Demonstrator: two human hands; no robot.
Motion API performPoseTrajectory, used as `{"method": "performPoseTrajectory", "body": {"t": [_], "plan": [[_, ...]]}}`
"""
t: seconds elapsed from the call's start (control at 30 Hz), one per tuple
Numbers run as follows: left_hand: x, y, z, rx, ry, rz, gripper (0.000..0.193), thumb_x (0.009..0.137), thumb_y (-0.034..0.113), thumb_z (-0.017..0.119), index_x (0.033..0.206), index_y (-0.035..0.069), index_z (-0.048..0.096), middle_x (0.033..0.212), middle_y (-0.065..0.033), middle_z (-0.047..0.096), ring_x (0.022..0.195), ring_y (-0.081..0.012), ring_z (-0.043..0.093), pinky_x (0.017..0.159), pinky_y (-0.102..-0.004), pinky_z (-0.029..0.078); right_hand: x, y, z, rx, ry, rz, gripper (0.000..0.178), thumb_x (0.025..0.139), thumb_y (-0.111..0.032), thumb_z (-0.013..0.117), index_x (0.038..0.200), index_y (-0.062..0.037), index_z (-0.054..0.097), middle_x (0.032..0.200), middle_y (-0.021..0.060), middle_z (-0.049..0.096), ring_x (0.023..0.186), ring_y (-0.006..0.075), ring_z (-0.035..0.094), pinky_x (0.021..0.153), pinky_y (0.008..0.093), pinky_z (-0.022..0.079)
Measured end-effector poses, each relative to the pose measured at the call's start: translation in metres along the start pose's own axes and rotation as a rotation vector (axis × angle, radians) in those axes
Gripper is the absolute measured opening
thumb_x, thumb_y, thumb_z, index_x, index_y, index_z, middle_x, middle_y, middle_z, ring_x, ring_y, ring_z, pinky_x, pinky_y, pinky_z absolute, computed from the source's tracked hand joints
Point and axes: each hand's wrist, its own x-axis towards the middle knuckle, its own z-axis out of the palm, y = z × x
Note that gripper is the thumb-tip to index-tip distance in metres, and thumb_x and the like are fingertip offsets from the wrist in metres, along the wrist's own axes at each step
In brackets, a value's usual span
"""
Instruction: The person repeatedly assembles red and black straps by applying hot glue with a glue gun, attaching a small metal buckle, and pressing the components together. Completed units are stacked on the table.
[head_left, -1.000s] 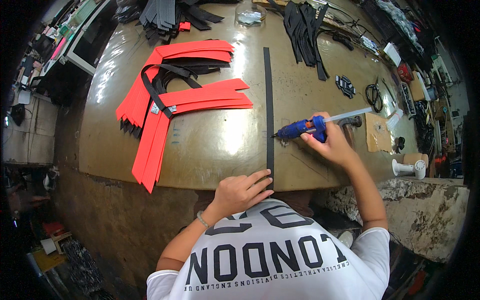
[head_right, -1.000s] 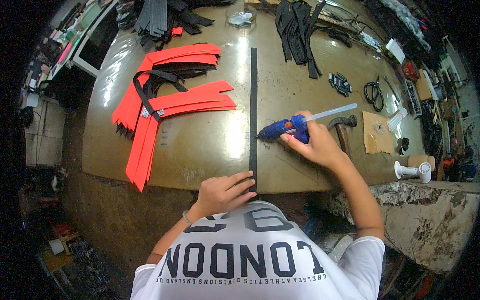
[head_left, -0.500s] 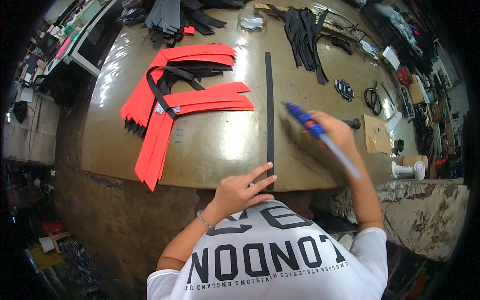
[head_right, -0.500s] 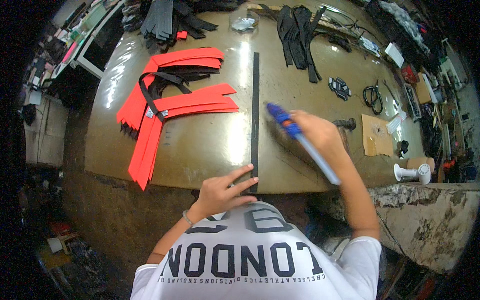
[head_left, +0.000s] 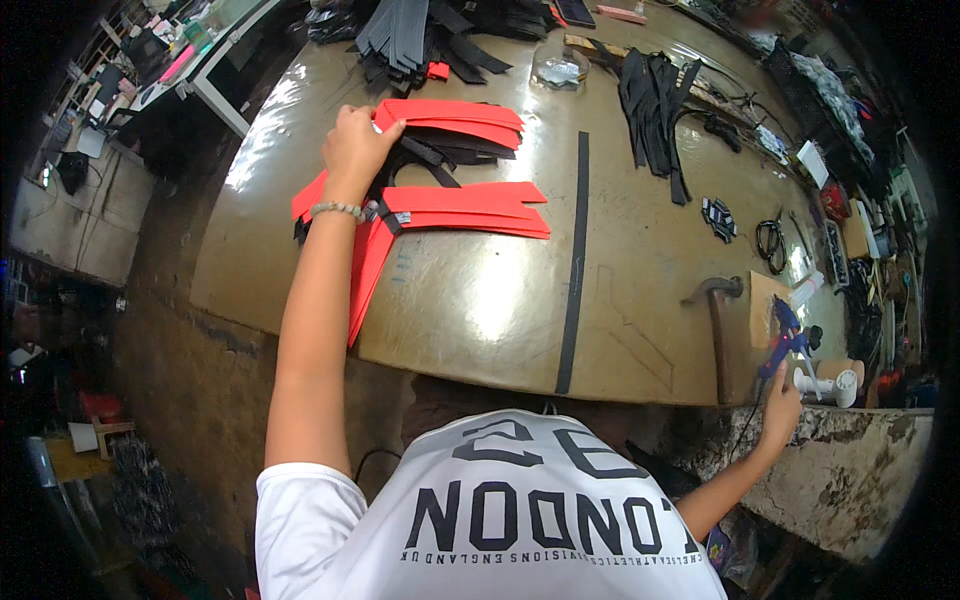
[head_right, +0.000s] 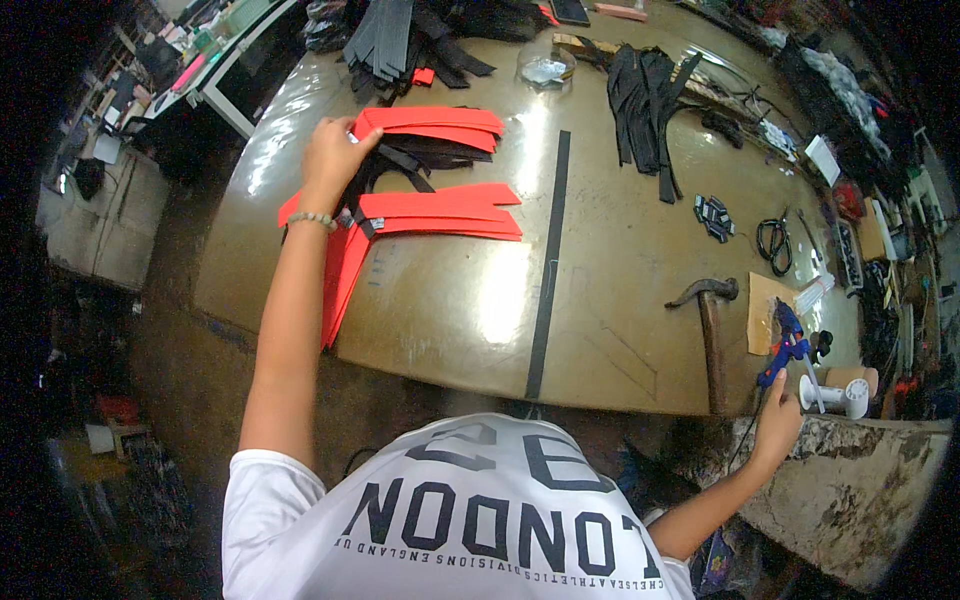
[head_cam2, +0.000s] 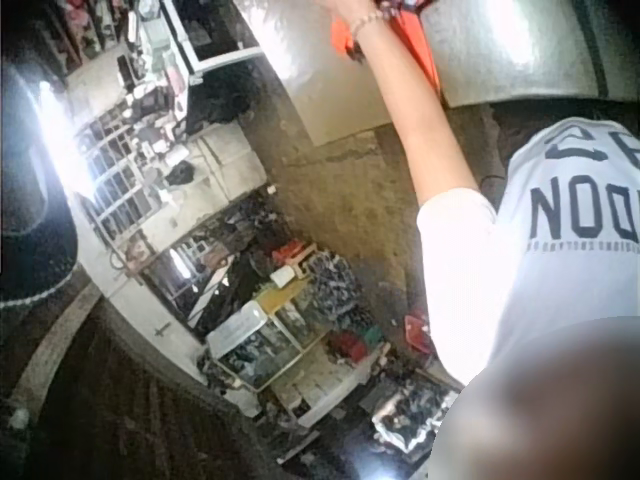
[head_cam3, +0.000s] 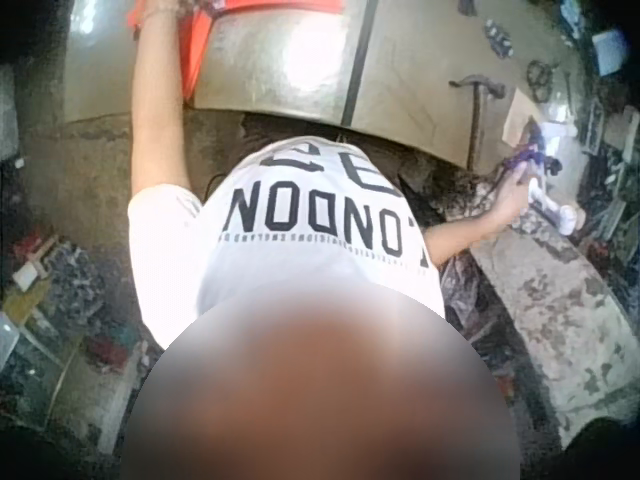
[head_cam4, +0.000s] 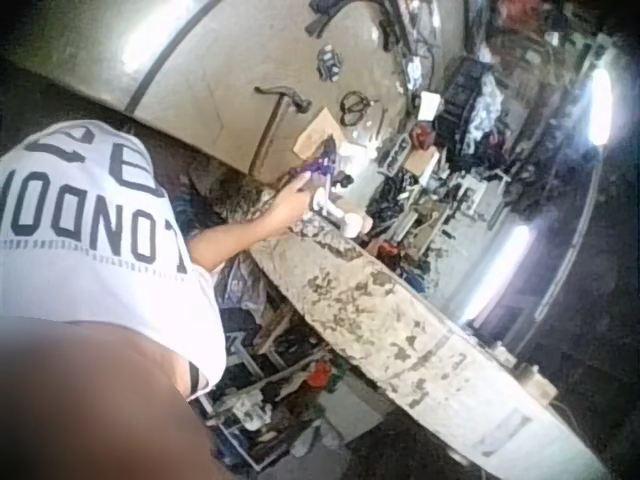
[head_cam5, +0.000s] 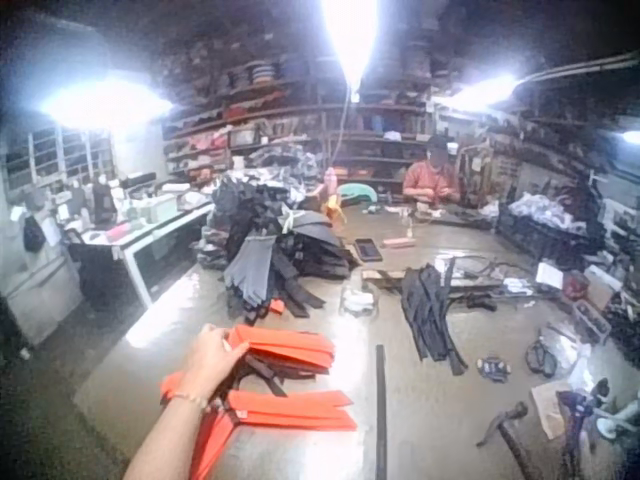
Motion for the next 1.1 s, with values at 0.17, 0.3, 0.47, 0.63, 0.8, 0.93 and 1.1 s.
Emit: {"method": "performPoseTrajectory", "body": {"t": [0.17,0.3,0.47,0.63,0.8,0.93,1.1], "plan": [[0.019,-0.002,0.006,0.003,-0.097,-0.042,0.043,0.078,0.036,0.075,0.106,0.004,0.071,0.106,-0.0181,0.069,0.098,-0.0348,0.067,0.086,-0.0435,0.053,-0.055,-0.039,-0.029,0.232,-0.069,-0.013,0.068,0.095,-0.06,0.048,0.109,0.0046,0.064,0.083,0.0195,0.067,0.06,0.0256,0.062,0.063,0.0372,0.048],[0.027,0.016,-0.031,-0.296,0.036,0.003,0.049,0.076,0.038,0.079,0.111,0.006,0.07,0.106,-0.0151,0.071,0.096,-0.026,0.069,0.087,-0.0371,0.052,-0.065,-0.072,-0.04,0.386,0.049,-0.252,0.046,0.099,-0.04,0.056,0.117,0.002,0.063,0.101,0.0192,0.069,0.087,0.023,0.067,0.081,0.0334,0.05],[-0.012,0.107,-0.106,-0.634,0.416,0.651,0.042,0.075,0.013,0.082,0.114,0.005,0.068,0.103,-0.0078,0.072,0.074,-0.0115,0.057,0.066,-0.0244,0.045,-0.089,-0.17,-0.053,0.734,0.474,-0.875,0.036,0.099,-0.027,0.057,0.123,0.0001,0.062,0.126,0.0153,0.063,0.117,0.0265,0.058,0.104,0.0364,0.04],[-0.107,0.16,-0.132,-0.769,0.209,0.797,0.045,0.071,0.008,0.085,0.113,0.007,0.069,0.107,-0.0076,0.072,0.093,-0.0138,0.068,0.081,-0.0277,0.052,-0.114,-0.252,-0.047,0.968,0.407,-1.208,0.038,0.097,-0.027,0.06,0.123,-0.0006,0.061,0.124,0.0169,0.063,0.115,0.0252,0.058,0.101,0.0361,0.041],[-0.151,0.152,-0.069,-0.882,-0.321,0.42,0.043,0.079,0.027,0.08,0.112,0.002,0.069,0.088,-0.0152,0.068,0.076,-0.0241,0.064,0.072,-0.0336,0.051,-0.127,-0.251,0.012,0.923,-0.496,-0.77,0.026,0.092,-0.02,0.068,0.107,0.0019,0.068,0.095,0.0097,0.07,0.081,0.0141,0.063,0.074,0.0286,0.05],[-0.18,0.135,-0.02,-0.908,-0.453,0.206,0.026,0.083,0.018,0.076,0.102,0.0,0.073,0.087,-0.0133,0.072,0.072,-0.0125,0.062,0.068,-0.0286,0.049,-0.133,-0.242,0.071,0.781,-0.486,-0.77,0.024,0.09,-0.016,0.069,0.105,0.0027,0.068,0.094,0.0122,0.07,0.082,0.0163,0.065,0.074,0.0286,0.051],[-0.195,0.134,0.0,-0.797,-0.463,0.081,0.023,0.082,0.02,0.076,0.092,-0.001,0.073,0.075,-0.0143,0.071,0.057,-0.015,0.059,0.057,-0.0301,0.047,-0.134,-0.233,0.096,0.742,-0.344,-0.861,0.021,0.089,-0.018,0.066,0.104,-0.0031,0.069,0.101,0.0151,0.069,0.091,0.0341,0.066,0.079,0.038,0.052]]}}
